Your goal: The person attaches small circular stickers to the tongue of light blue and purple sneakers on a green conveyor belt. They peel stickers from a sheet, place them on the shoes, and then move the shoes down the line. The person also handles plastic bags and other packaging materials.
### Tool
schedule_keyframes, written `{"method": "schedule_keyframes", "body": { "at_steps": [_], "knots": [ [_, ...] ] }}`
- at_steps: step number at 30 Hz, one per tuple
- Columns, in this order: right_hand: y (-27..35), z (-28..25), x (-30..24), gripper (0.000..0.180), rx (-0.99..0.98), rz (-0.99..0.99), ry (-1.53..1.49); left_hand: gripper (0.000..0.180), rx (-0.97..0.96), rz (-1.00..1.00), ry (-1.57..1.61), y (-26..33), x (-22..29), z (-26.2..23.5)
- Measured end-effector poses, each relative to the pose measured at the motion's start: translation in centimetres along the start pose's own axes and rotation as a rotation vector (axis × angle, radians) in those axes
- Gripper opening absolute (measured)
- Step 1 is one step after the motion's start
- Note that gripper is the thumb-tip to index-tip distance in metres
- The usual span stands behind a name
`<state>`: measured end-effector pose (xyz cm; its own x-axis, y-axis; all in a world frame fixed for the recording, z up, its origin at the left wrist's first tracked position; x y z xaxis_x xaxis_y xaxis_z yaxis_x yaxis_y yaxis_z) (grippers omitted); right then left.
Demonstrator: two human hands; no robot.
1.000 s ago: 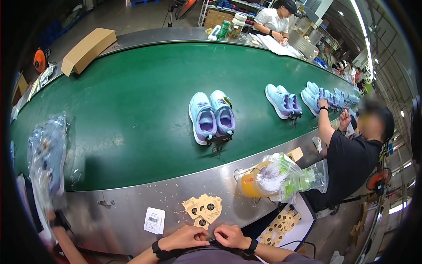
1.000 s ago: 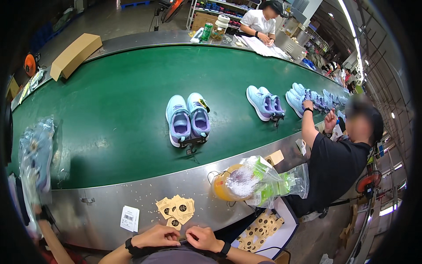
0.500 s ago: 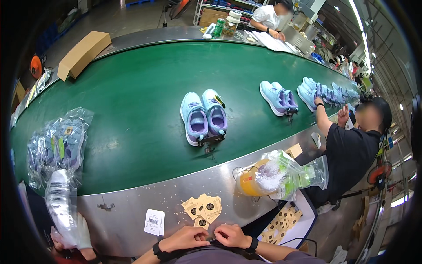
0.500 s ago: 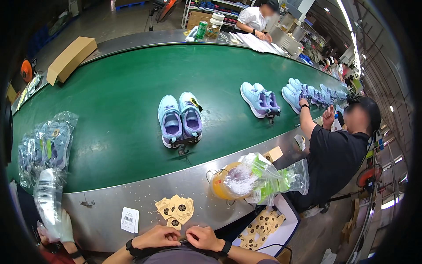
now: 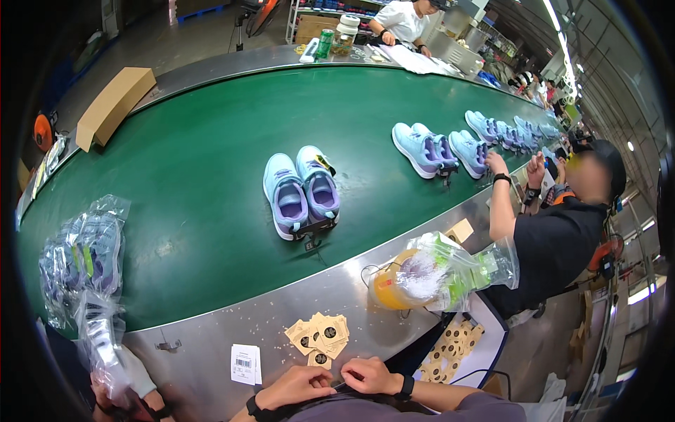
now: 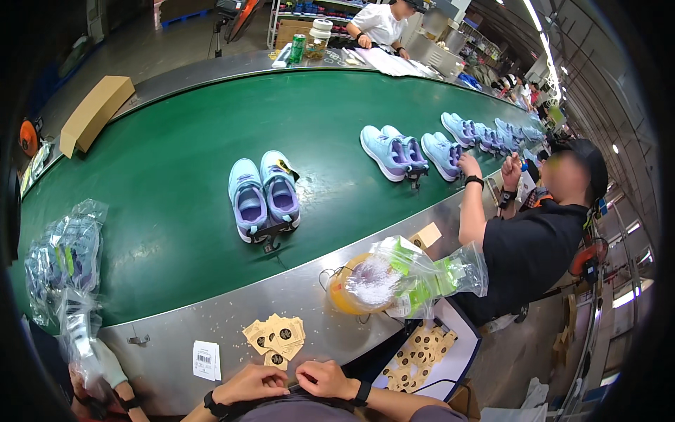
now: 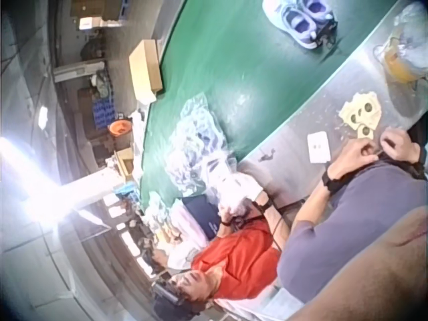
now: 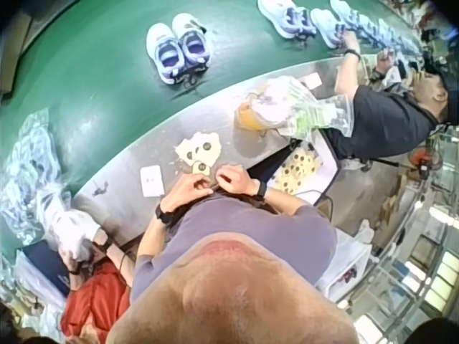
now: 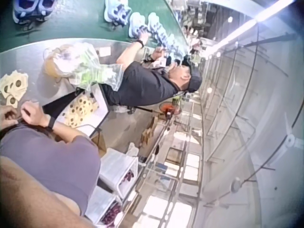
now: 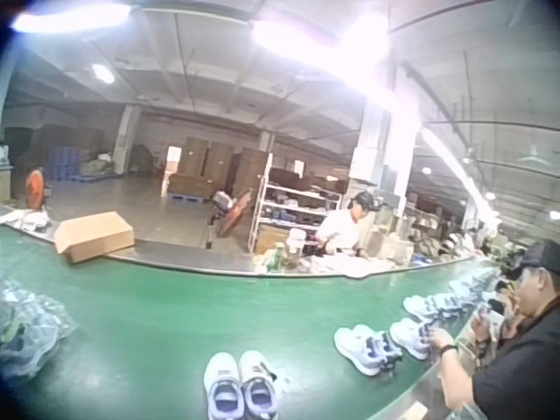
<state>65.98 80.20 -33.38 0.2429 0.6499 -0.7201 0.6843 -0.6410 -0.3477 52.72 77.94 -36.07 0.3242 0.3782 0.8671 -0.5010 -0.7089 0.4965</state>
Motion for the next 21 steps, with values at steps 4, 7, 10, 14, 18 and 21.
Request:
{"method": "schedule_keyframes", "body": {
  "at_steps": [4,7,10,14,18,21],
  "knots": [
    [-0.1,-0.1,-0.03,0.005,0.008,-0.012,0.002,0.034,-0.012,-0.008,0.019,-0.17,-0.32,0.05],
    [-0.16,-0.19,-0.05,0.005,0.011,-0.015,0.0,0.034,-0.014,-0.011,0.015,-0.39,-0.49,0.16],
    [-0.25,-0.27,-0.07,0.005,0.018,-0.024,-0.01,0.034,-0.016,-0.028,0.02,-0.34,-0.32,0.05],
    [-0.25,-0.2,-0.04,0.005,0.017,-0.02,-0.008,0.034,-0.02,-0.03,0.016,-0.43,-0.63,0.1],
    [-0.09,-0.07,0.16,0.005,0.006,-0.008,-0.007,0.034,-0.017,-0.02,0.01,-0.48,-0.59,0.11],
    [-0.08,-0.02,0.22,0.005,0.006,-0.007,-0.012,0.033,-0.021,-0.021,0.014,-0.54,-0.72,0.11]
  ]
}}
Point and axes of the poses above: each hand's wrist, its own y-axis away from the middle knuckle, its own z-axis out of the palm, x = y × z, the point moved 8 cm from there along -y, towards the middle knuckle, and after that the axes turned 15 degrees about -z, right-handed, at the moved point
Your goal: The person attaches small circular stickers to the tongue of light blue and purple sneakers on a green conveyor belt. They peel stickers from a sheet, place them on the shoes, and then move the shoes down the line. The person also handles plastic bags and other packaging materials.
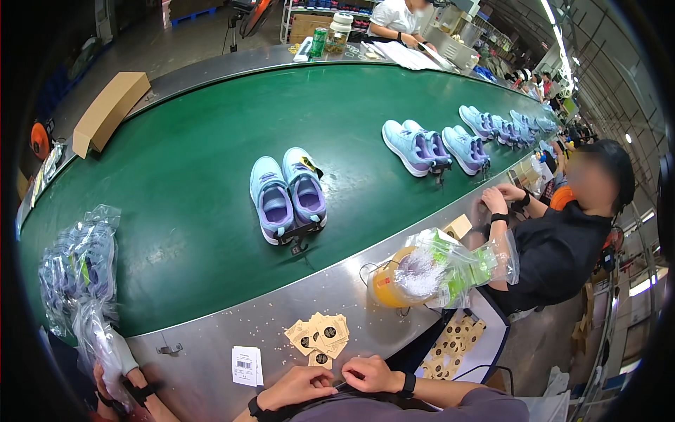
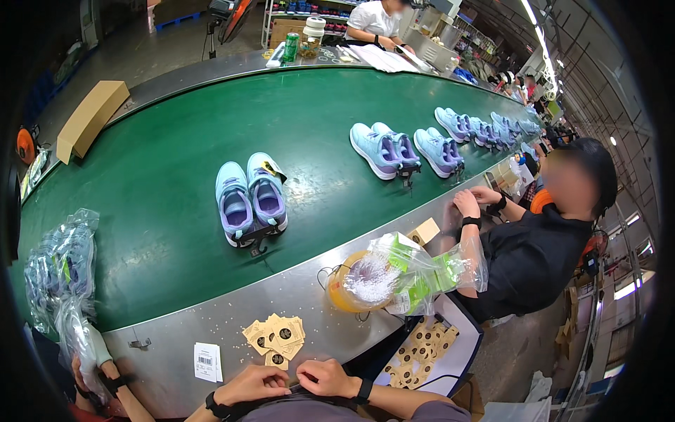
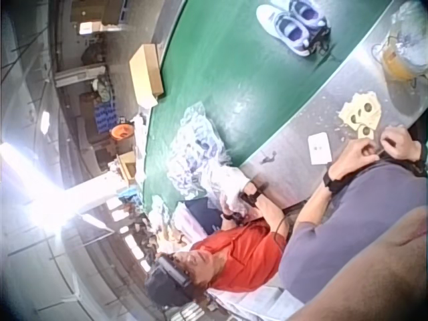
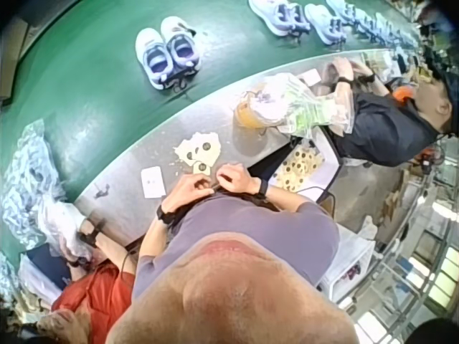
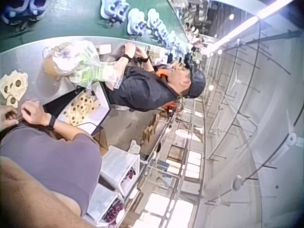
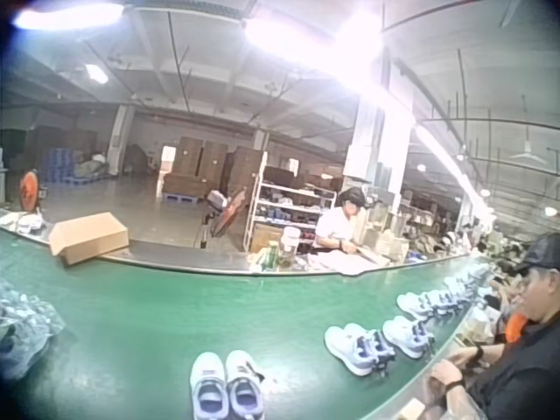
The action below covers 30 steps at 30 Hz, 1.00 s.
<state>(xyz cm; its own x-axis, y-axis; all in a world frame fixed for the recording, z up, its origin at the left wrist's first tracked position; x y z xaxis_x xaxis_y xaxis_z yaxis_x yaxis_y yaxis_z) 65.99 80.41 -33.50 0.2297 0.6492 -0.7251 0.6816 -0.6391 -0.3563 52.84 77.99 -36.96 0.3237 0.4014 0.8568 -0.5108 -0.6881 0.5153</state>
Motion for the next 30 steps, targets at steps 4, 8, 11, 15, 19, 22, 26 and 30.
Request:
{"method": "schedule_keyframes", "body": {
  "at_steps": [4,8,11,15,19,22,26,30],
  "knots": [
    [-0.25,-0.13,-0.23,0.005,-0.001,-0.011,-0.005,0.033,-0.004,0.001,-0.006,-0.05,-0.11,0.08],
    [-0.11,-0.12,-0.16,0.005,0.003,-0.007,-0.003,0.033,0.0,0.009,-0.013,0.01,0.13,0.04],
    [-0.12,-0.1,-0.17,0.005,0.004,-0.006,-0.004,0.032,0.0,0.007,-0.003,0.05,0.14,0.01],
    [-0.29,-0.2,-0.29,0.005,0.008,-0.006,-0.018,0.032,-0.011,-0.004,0.006,0.05,0.13,-0.01],
    [-0.18,-0.12,-0.15,0.005,0.004,-0.007,-0.02,0.032,-0.014,0.017,-0.002,-0.1,-0.08,0.05],
    [-0.13,-0.06,-0.12,0.004,0.002,-0.005,-0.019,0.032,-0.011,0.017,-0.02,-0.09,0.05,0.02],
    [-0.11,-0.07,-0.06,0.004,0.002,-0.007,-0.012,0.032,-0.008,0.019,-0.029,-0.06,0.18,-0.03],
    [-0.23,-0.1,-0.23,0.004,0.003,-0.015,-0.002,0.032,-0.018,0.017,-0.016,-0.02,0.14,-0.01]
  ]
}}
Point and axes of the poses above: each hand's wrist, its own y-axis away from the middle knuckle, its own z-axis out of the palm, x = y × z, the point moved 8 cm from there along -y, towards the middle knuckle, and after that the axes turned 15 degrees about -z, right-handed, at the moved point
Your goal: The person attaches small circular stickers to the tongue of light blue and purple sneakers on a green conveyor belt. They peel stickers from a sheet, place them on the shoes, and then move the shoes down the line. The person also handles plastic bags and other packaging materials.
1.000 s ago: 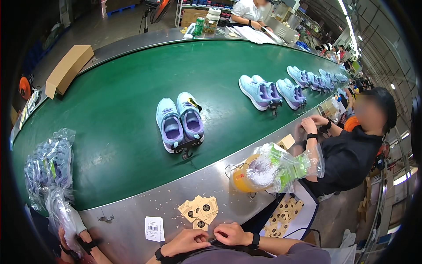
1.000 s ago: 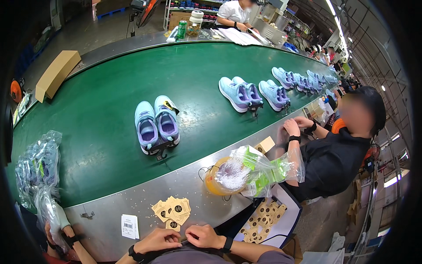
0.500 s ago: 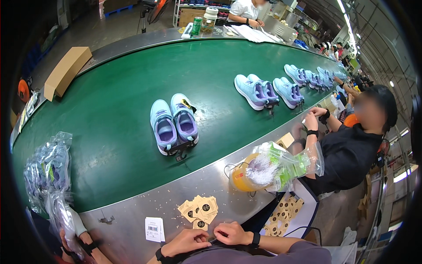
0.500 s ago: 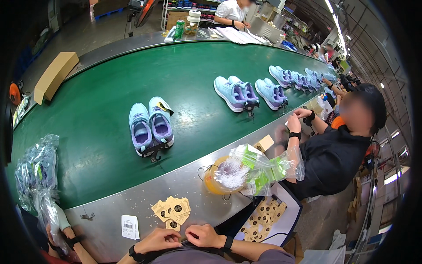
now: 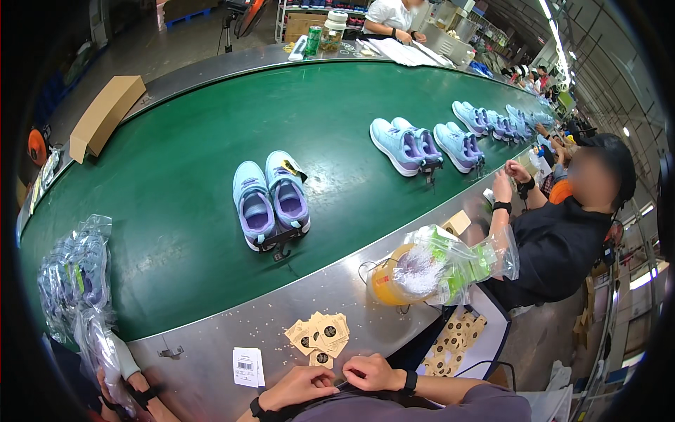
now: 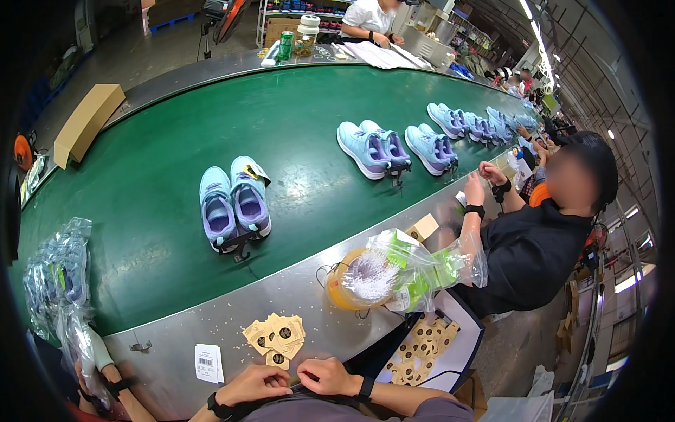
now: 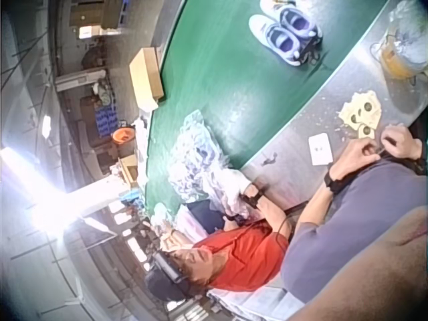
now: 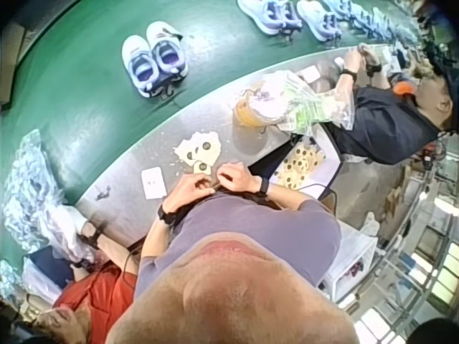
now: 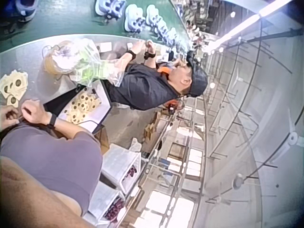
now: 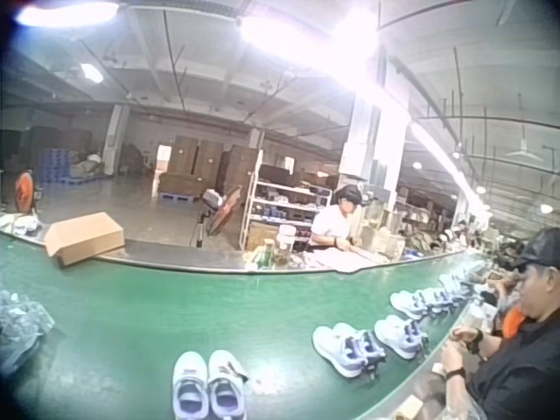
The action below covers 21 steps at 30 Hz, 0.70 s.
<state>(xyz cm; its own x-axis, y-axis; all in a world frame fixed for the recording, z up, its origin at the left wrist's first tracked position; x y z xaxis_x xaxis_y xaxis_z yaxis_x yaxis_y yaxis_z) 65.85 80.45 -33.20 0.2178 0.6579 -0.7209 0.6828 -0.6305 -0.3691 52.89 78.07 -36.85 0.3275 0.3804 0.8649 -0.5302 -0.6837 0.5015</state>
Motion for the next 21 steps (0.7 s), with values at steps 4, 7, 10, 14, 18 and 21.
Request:
{"method": "schedule_keyframes", "body": {
  "at_steps": [4,7,10,14,18,21],
  "knots": [
    [0.23,0.14,0.23,0.004,0.003,0.008,0.004,0.031,-0.001,-0.005,0.003,-0.05,-0.02,0.02],
    [0.14,0.14,0.18,0.004,0.003,0.007,0.007,0.031,-0.001,-0.013,0.005,-0.03,-0.09,0.01],
    [0.01,0.11,0.15,0.004,0.001,0.008,0.01,0.031,-0.003,-0.023,0.003,-0.03,-0.07,-0.09],
    [0.14,0.27,0.25,0.004,-0.002,0.019,0.012,0.031,0.001,-0.005,-0.005,-0.03,-0.06,-0.09],
    [-0.03,0.11,0.2,0.004,0.004,0.019,0.02,0.031,0.0,0.005,0.002,-0.09,0.03,-0.14],
    [0.12,0.24,0.25,0.004,0.007,0.018,0.021,0.031,0.001,0.009,0.002,-0.12,-0.17,-0.09]
  ]
}}
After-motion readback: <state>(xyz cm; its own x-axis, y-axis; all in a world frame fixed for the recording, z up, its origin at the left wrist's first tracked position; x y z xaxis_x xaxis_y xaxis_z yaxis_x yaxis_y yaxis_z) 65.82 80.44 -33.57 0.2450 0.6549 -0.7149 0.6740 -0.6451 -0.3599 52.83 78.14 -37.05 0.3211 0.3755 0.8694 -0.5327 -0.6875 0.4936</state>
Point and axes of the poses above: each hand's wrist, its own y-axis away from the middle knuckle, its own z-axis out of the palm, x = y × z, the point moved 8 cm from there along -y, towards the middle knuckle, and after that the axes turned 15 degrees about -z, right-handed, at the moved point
